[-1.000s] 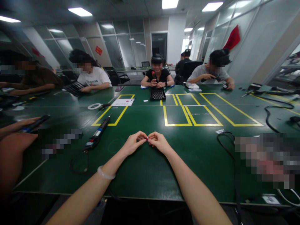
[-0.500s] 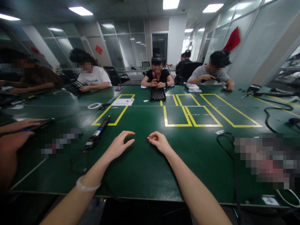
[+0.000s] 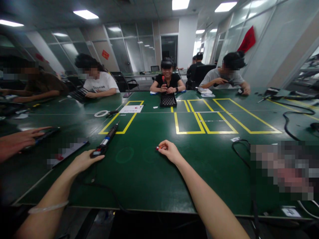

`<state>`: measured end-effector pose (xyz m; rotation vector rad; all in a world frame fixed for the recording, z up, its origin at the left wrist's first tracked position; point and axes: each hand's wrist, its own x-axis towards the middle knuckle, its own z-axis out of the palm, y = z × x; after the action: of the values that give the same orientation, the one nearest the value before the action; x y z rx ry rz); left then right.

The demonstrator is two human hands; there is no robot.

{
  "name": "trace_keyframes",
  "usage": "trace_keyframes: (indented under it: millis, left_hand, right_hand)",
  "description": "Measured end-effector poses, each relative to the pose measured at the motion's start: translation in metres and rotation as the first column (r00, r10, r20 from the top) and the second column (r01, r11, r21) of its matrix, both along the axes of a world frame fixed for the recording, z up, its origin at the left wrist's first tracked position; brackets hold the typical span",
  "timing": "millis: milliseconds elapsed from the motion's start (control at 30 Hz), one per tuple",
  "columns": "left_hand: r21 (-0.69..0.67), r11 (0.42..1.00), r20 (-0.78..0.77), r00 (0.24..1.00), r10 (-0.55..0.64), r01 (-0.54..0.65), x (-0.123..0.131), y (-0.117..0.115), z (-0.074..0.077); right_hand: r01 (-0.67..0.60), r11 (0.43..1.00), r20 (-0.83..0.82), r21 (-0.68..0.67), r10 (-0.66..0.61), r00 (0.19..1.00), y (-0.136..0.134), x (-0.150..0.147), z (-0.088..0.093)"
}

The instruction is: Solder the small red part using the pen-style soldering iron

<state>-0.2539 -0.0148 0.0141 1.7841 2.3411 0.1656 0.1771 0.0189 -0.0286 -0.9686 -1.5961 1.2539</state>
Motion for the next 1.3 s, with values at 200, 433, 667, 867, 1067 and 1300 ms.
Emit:
trace_keyframes:
  millis: [200, 433, 667, 867, 1067, 1300]
  left_hand:
    - [-0.033, 0.999, -0.065, 0.998, -0.008, 0.006, 0.026, 0.004, 0.003]
    - [-0.03, 0.998, -0.08, 0.995, -0.066, 0.064, 0.074, -0.007, 0.003]
    - [-0.002, 0.979, -0.081, 0.976, -0.204, 0.204, 0.146, -0.017, 0.01]
    - [0.04, 0.953, -0.098, 0.95, -0.296, 0.301, 0.197, -0.02, 0.007]
    - [0.081, 0.921, -0.085, 0.924, -0.374, 0.38, 0.227, -0.018, 0.005]
    - [0.121, 0.912, -0.075, 0.92, -0.384, 0.391, 0.236, -0.018, 0.001]
  right_hand:
    - [-0.017, 1.0, 0.025, -0.014, 0.017, 1.0, -0.002, -0.002, 0.001]
    - [-0.043, 0.999, 0.058, -0.004, 0.043, 0.997, -0.003, -0.003, 0.001]
    - [-0.041, 0.989, 0.172, 0.14, 0.016, 0.985, -0.011, -0.008, 0.006]
    - [-0.107, 0.931, 0.283, 0.35, 0.003, 0.959, -0.021, -0.018, 0.014]
    - [-0.117, 0.893, 0.371, 0.435, -0.059, 0.927, -0.02, -0.016, 0.013]
    - [-0.125, 0.887, 0.446, 0.444, -0.098, 0.889, -0.018, -0.015, 0.008]
